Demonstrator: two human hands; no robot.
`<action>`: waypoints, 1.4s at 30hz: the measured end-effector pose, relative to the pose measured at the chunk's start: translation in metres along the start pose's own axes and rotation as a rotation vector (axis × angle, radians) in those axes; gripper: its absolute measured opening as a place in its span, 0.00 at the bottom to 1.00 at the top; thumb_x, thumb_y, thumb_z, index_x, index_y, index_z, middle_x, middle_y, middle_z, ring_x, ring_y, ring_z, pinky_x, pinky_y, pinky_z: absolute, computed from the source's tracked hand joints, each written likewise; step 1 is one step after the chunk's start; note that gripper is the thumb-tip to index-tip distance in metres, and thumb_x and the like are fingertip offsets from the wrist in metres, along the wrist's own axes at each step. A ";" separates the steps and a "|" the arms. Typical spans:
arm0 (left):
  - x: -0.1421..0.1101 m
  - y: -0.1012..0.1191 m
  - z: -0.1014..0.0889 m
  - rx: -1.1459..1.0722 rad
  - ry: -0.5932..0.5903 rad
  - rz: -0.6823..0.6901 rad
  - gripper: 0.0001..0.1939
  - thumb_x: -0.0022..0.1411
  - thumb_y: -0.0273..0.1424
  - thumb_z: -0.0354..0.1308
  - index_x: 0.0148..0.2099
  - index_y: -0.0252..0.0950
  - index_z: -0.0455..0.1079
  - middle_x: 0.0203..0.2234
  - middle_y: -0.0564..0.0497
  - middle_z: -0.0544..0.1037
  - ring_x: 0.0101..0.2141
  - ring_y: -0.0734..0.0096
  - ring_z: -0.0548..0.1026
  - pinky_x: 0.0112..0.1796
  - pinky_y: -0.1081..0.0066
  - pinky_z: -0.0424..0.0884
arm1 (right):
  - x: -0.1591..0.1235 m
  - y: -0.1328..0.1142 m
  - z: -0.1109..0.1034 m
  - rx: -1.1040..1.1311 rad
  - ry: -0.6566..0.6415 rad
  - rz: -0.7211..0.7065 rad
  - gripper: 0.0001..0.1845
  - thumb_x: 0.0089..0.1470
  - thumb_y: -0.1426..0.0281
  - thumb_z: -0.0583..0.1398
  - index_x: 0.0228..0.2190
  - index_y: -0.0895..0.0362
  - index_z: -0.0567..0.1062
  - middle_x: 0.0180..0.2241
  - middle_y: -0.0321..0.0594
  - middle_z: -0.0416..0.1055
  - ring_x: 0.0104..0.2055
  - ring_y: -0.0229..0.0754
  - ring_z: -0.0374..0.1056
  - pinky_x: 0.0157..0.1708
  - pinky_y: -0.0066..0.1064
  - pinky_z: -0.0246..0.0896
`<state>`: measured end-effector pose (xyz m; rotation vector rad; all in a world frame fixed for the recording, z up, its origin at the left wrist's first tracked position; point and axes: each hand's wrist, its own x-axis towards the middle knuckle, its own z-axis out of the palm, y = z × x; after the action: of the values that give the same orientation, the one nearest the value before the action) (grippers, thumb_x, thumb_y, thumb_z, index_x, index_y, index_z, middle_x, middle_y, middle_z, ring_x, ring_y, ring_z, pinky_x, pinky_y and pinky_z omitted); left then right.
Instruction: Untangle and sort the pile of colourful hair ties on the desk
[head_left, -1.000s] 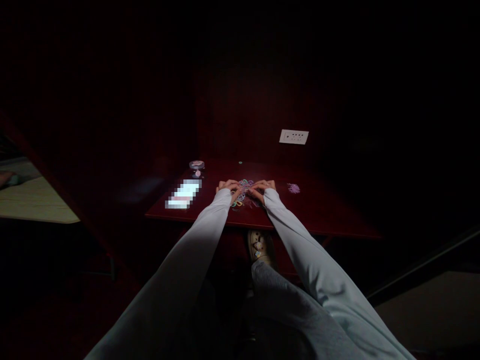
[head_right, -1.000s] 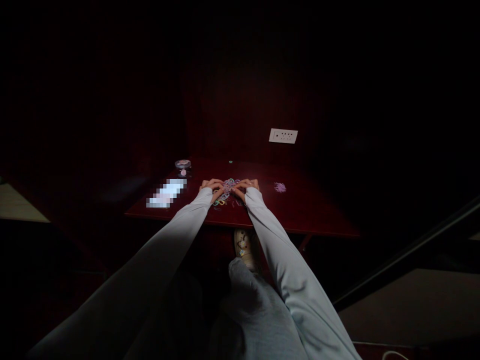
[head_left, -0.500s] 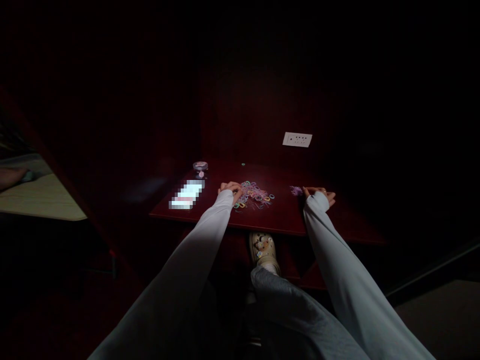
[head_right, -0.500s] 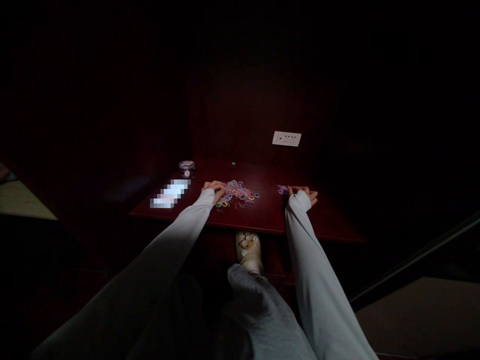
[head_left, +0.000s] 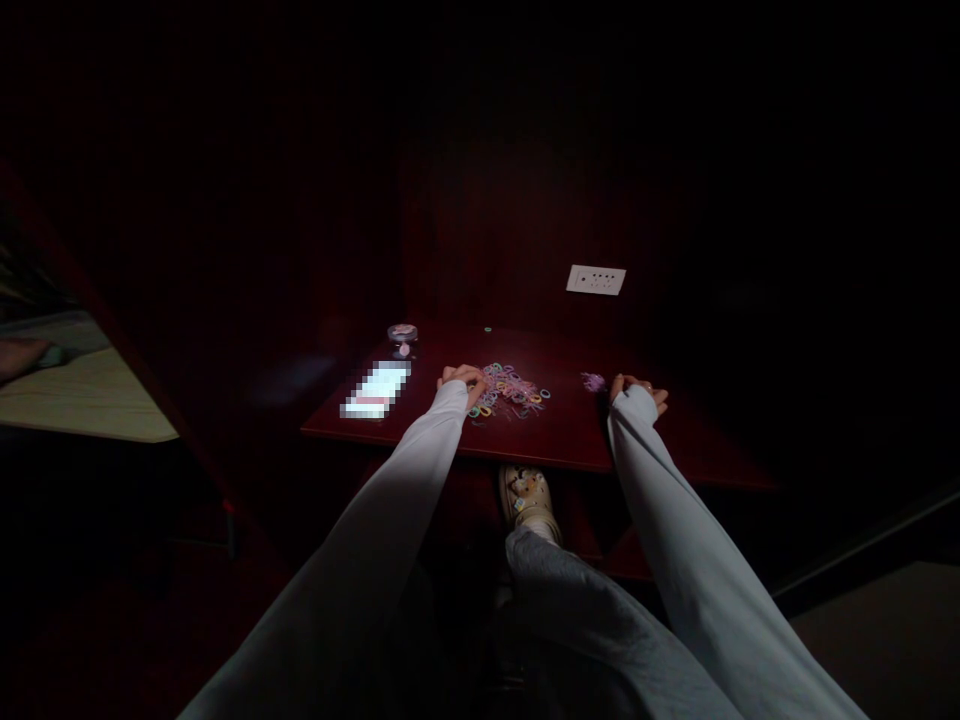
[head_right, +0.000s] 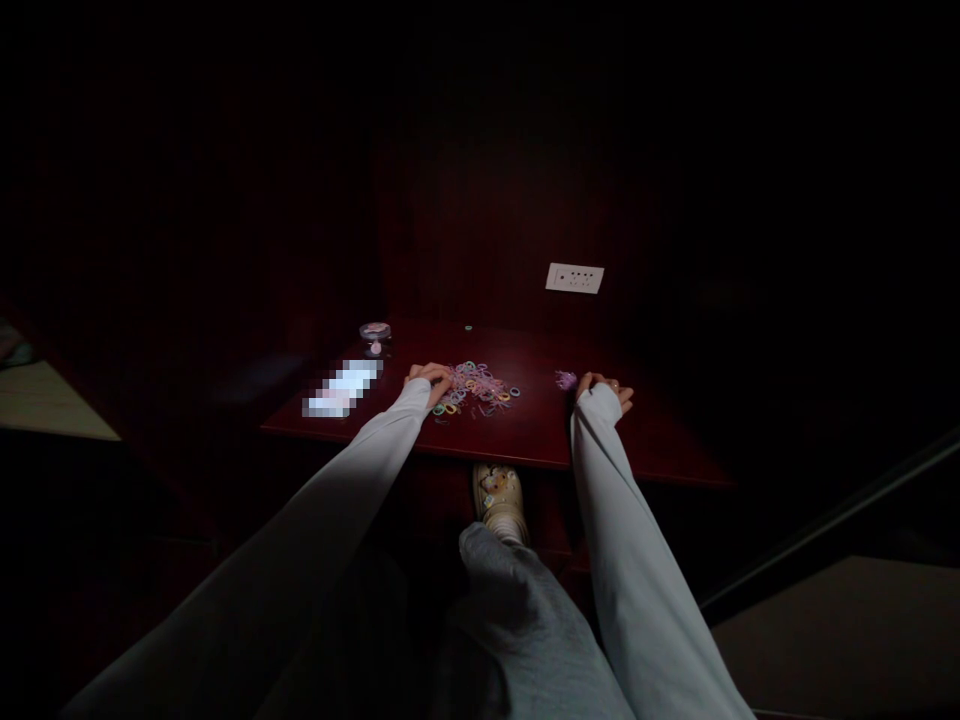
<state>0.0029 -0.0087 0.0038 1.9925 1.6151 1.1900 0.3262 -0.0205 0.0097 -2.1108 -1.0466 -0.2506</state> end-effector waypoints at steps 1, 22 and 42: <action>0.000 0.000 0.000 -0.002 0.005 -0.001 0.11 0.67 0.30 0.59 0.31 0.43 0.77 0.49 0.53 0.84 0.54 0.54 0.72 0.58 0.50 0.66 | -0.001 -0.001 -0.001 0.007 0.009 -0.009 0.22 0.66 0.62 0.50 0.43 0.56 0.83 0.49 0.54 0.74 0.56 0.63 0.61 0.53 0.53 0.57; -0.003 0.004 -0.018 0.074 0.238 -0.229 0.07 0.71 0.33 0.54 0.44 0.42 0.74 0.51 0.43 0.78 0.54 0.51 0.73 0.54 0.57 0.70 | -0.048 -0.043 0.011 0.091 -0.248 -0.733 0.21 0.72 0.61 0.50 0.44 0.56 0.80 0.47 0.52 0.80 0.51 0.51 0.74 0.50 0.37 0.65; 0.007 -0.005 -0.006 -0.141 0.057 -0.223 0.21 0.76 0.41 0.47 0.33 0.41 0.74 0.26 0.51 0.80 0.33 0.64 0.79 0.39 0.68 0.71 | -0.075 -0.101 0.044 0.802 -0.730 -0.250 0.31 0.66 0.44 0.56 0.46 0.55 0.84 0.39 0.46 0.84 0.46 0.51 0.81 0.53 0.42 0.75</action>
<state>-0.0046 -0.0018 0.0068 1.6592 1.6789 1.2459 0.1958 0.0040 -0.0015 -1.3244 -1.4957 0.7658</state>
